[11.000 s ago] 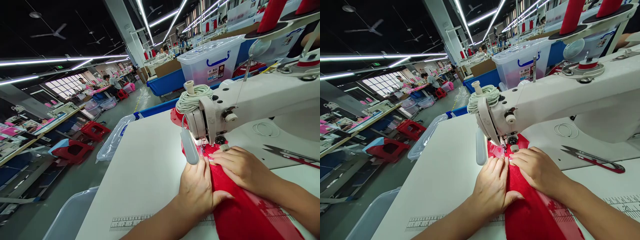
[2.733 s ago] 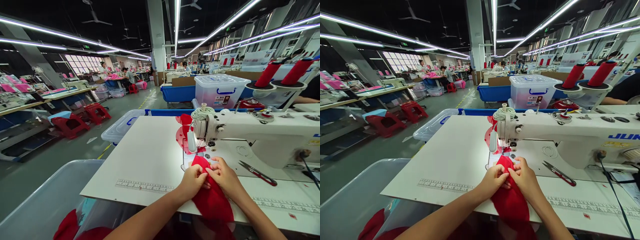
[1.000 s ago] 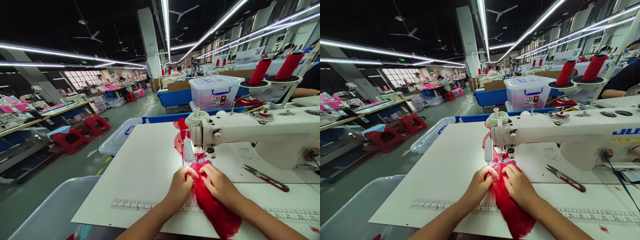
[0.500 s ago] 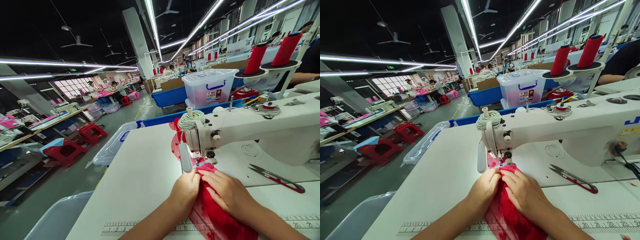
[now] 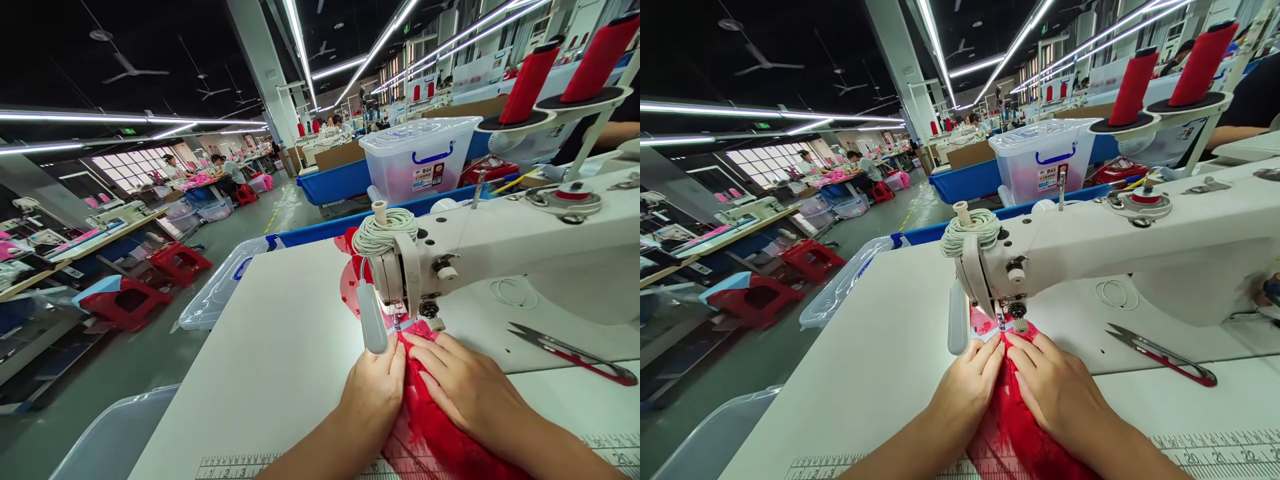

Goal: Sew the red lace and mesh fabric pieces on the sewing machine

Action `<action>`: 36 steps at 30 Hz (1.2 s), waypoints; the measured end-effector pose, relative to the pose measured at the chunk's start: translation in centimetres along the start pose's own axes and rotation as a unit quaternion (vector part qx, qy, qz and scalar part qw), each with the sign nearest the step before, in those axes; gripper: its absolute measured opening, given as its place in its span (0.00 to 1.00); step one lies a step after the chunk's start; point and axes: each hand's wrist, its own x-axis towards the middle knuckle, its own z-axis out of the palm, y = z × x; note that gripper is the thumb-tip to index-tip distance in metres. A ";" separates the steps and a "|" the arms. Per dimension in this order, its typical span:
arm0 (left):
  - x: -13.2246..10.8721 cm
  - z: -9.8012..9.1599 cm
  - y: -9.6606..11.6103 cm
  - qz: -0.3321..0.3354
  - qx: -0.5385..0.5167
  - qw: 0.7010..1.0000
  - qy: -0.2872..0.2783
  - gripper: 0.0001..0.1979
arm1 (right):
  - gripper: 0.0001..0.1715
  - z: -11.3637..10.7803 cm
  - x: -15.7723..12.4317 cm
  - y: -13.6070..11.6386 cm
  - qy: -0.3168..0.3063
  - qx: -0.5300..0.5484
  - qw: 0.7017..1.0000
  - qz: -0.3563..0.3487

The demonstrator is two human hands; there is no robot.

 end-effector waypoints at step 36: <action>0.5 0.1 -0.4 -0.027 0.022 0.998 -0.054 0.16 | 0.19 -0.5 0.9 0.1 -0.058 0.013 0.997 0.038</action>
